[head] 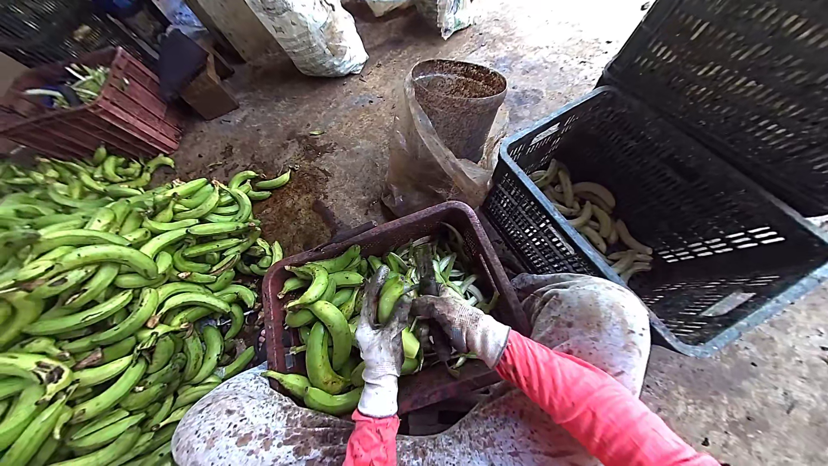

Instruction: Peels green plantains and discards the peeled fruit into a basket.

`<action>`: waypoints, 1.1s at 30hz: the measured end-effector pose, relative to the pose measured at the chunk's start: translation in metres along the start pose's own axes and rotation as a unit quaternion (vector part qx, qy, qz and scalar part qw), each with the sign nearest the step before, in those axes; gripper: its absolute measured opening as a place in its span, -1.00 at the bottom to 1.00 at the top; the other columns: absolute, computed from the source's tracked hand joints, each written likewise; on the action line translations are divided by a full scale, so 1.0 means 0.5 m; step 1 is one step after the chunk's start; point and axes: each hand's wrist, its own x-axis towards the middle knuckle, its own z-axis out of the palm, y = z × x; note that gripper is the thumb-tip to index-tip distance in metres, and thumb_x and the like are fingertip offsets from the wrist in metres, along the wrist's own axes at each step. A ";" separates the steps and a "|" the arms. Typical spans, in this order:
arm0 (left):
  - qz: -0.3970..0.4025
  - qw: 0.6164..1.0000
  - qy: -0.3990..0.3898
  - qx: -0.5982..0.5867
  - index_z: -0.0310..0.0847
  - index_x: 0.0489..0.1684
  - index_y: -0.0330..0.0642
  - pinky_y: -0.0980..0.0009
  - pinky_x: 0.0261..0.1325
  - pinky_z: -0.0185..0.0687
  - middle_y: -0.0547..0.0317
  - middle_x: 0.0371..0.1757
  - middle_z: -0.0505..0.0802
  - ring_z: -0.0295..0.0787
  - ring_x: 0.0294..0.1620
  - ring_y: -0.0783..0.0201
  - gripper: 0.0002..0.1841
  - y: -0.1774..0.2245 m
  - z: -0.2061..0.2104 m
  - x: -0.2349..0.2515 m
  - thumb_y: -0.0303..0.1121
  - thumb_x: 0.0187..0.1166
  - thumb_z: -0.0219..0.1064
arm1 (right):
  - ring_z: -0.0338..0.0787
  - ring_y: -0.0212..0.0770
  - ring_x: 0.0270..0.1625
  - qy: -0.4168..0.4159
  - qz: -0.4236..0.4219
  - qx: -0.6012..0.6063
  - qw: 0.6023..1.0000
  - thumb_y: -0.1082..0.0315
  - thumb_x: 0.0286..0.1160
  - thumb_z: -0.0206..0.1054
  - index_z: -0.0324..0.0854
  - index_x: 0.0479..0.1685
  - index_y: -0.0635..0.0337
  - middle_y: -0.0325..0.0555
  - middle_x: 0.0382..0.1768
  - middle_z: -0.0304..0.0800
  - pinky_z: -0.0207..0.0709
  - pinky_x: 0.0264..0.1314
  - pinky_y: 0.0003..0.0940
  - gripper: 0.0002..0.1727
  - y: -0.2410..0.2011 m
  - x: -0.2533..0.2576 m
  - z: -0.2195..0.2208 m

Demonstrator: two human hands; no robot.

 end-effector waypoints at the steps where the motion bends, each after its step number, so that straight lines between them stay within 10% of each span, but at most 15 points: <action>1: -0.010 1.000 -0.001 -0.001 0.51 0.56 -0.24 0.39 0.37 0.70 0.10 0.46 0.73 0.74 0.34 0.32 -0.35 0.001 -0.001 0.000 -0.45 0.36 0.51 | 0.69 -0.29 -0.55 0.024 -0.036 0.016 0.999 0.38 0.66 0.27 0.37 0.28 0.23 -0.11 -0.42 0.66 0.65 -0.47 -0.39 -0.68 -0.014 -0.010 0.001; 4: -0.038 0.997 -0.038 0.060 0.57 0.54 -0.08 0.35 0.41 0.70 0.24 0.46 0.75 0.73 0.39 0.33 -0.36 -0.035 -0.052 -0.015 -0.30 0.37 0.56 | 0.64 -0.33 -0.59 0.138 -0.227 0.080 0.961 0.50 0.59 0.26 0.48 0.15 0.25 -0.17 -0.50 0.67 0.58 -0.54 -0.42 -0.77 -0.064 -0.019 -0.033; 6: -0.098 0.995 0.002 0.034 0.56 0.55 -0.05 0.34 0.10 0.83 0.23 0.30 0.84 0.85 0.10 0.31 -0.41 -0.079 -0.102 -0.020 -0.31 0.45 0.51 | 0.61 -0.32 -0.63 0.188 -0.327 0.071 0.923 0.40 0.63 0.27 0.48 0.22 0.15 -0.16 -0.50 0.69 0.57 -0.59 -0.39 -0.74 -0.099 -0.012 -0.069; 11: -0.145 0.966 0.017 -0.213 -0.06 0.83 0.16 0.46 -0.57 0.74 0.05 0.09 0.90 0.88 -0.40 0.27 -0.36 -0.074 -0.129 0.001 0.09 0.80 -0.08 | 0.79 0.00 -0.15 0.181 -0.211 -0.351 0.894 -0.18 0.57 0.38 0.55 0.43 0.01 0.04 -0.11 0.78 0.68 -0.07 0.12 -0.39 -0.100 -0.007 -0.044; 14: -0.094 0.960 0.017 -0.262 0.13 0.72 0.06 0.45 -0.53 0.79 0.18 -0.20 0.91 0.87 -0.44 0.33 -0.42 -0.030 -0.082 0.023 0.11 0.85 -0.31 | 0.75 -0.07 0.09 0.087 -0.170 -0.381 0.905 -0.26 0.39 0.50 0.62 0.32 0.06 0.02 0.07 0.74 0.64 0.18 0.04 -0.31 -0.069 0.000 0.002; 20: -0.114 0.965 0.019 -0.234 0.32 0.56 -0.12 0.39 0.10 0.77 0.22 0.12 0.79 0.78 0.05 0.43 -0.50 0.009 0.003 0.017 -0.07 0.89 -0.30 | 0.75 -0.29 -0.09 -0.061 -0.212 -0.306 0.926 0.09 0.41 0.57 0.69 0.23 0.14 -0.12 -0.13 0.78 0.65 0.07 -0.20 -0.53 -0.007 0.025 0.014; 25: -0.161 0.971 -0.053 -0.169 0.43 0.50 -0.16 0.43 -0.20 0.82 0.17 -0.07 0.83 0.82 -0.23 0.40 -0.49 0.014 -0.011 -0.002 -0.09 0.90 -0.29 | 0.77 -0.19 0.07 0.023 -0.254 -0.386 0.887 0.18 0.55 0.44 0.74 0.07 0.26 -0.01 -0.03 0.80 0.60 0.27 -0.18 -0.67 -0.053 -0.033 0.004; 30: -0.289 0.937 -0.001 -0.199 0.44 0.49 0.05 0.47 -0.68 0.62 0.07 -0.23 0.91 0.77 -0.59 0.31 -0.44 -0.075 -0.139 -0.008 0.05 0.89 -0.39 | 0.87 -0.35 -0.05 0.310 -0.543 -0.217 0.750 0.25 0.47 0.51 0.78 -0.03 0.18 -0.16 -0.10 0.89 0.80 0.08 -0.27 -0.77 -0.107 -0.013 -0.085; 33: -0.219 0.937 -0.016 -0.271 0.26 0.65 0.15 0.40 -0.50 0.81 0.08 -0.05 0.94 0.94 -0.31 0.22 -0.40 -0.090 -0.158 -0.005 0.12 0.85 -0.46 | 0.81 0.06 0.11 0.264 -0.254 -0.439 0.820 0.01 0.29 0.64 0.71 0.26 0.12 0.13 0.19 0.76 0.71 0.17 0.16 -0.42 -0.113 -0.025 -0.084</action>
